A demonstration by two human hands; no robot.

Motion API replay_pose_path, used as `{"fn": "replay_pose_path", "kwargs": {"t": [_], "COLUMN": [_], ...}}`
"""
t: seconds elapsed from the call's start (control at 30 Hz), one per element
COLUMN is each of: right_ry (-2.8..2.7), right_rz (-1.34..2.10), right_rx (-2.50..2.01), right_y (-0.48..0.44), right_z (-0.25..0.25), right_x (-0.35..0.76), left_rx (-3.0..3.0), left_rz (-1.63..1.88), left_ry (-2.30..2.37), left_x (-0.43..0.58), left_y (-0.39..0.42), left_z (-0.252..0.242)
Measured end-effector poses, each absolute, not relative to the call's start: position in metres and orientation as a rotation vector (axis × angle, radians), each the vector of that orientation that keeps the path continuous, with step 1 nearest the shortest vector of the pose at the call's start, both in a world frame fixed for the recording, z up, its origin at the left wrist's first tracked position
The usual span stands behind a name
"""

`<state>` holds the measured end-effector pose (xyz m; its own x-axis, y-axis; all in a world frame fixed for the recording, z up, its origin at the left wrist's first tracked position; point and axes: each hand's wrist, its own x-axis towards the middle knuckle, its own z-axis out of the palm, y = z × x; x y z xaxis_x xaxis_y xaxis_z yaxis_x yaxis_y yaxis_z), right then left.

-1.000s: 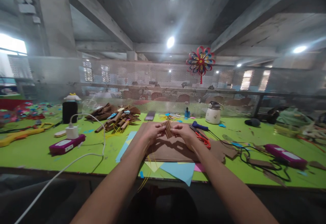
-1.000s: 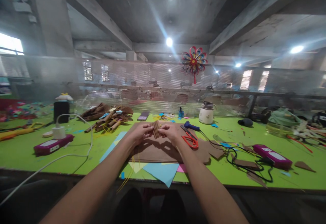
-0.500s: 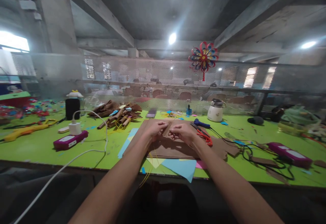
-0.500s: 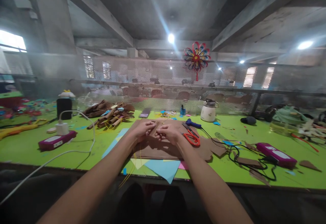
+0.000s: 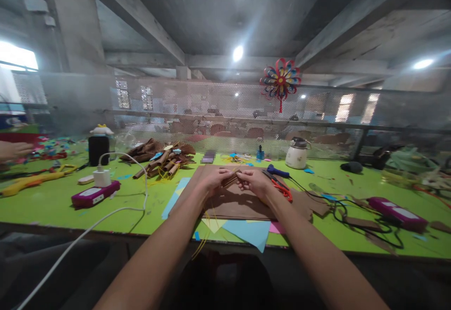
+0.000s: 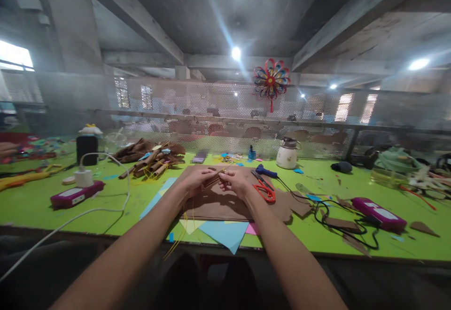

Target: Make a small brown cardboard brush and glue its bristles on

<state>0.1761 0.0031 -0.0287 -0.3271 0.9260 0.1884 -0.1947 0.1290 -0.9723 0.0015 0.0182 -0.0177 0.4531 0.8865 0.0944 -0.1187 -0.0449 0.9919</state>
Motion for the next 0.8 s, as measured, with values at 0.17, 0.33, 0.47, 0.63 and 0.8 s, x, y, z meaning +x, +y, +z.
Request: {"fn": "replay_pose_path", "kwargs": {"t": [0.17, 0.33, 0.47, 0.63, 0.8], "right_ry": [-1.345, -1.312, -1.273, -1.205, -1.215], "right_rz": [1.271, 1.272, 1.336, 1.392, 1.390], "right_rx": [-0.836, -0.855, -0.858, -0.833, -0.864], "right_y": [0.011, 0.013, 0.009, 0.007, 0.005], "right_z": [-0.033, -0.033, -0.031, -0.030, -0.029], "right_x": [0.179, 0.181, 0.180, 0.176, 0.174], "left_rx": [1.386, 1.381, 1.396, 1.368, 1.449], "left_rz": [0.843, 0.878, 0.942, 0.986, 0.991], "left_ry": [0.664, 0.680, 0.663, 0.614, 0.645], "left_x": [0.001, 0.001, 0.002, 0.006, 0.005], "left_y": [0.017, 0.016, 0.011, 0.006, 0.014], "left_z": [-0.018, -0.016, -0.012, -0.009, -0.016]}}
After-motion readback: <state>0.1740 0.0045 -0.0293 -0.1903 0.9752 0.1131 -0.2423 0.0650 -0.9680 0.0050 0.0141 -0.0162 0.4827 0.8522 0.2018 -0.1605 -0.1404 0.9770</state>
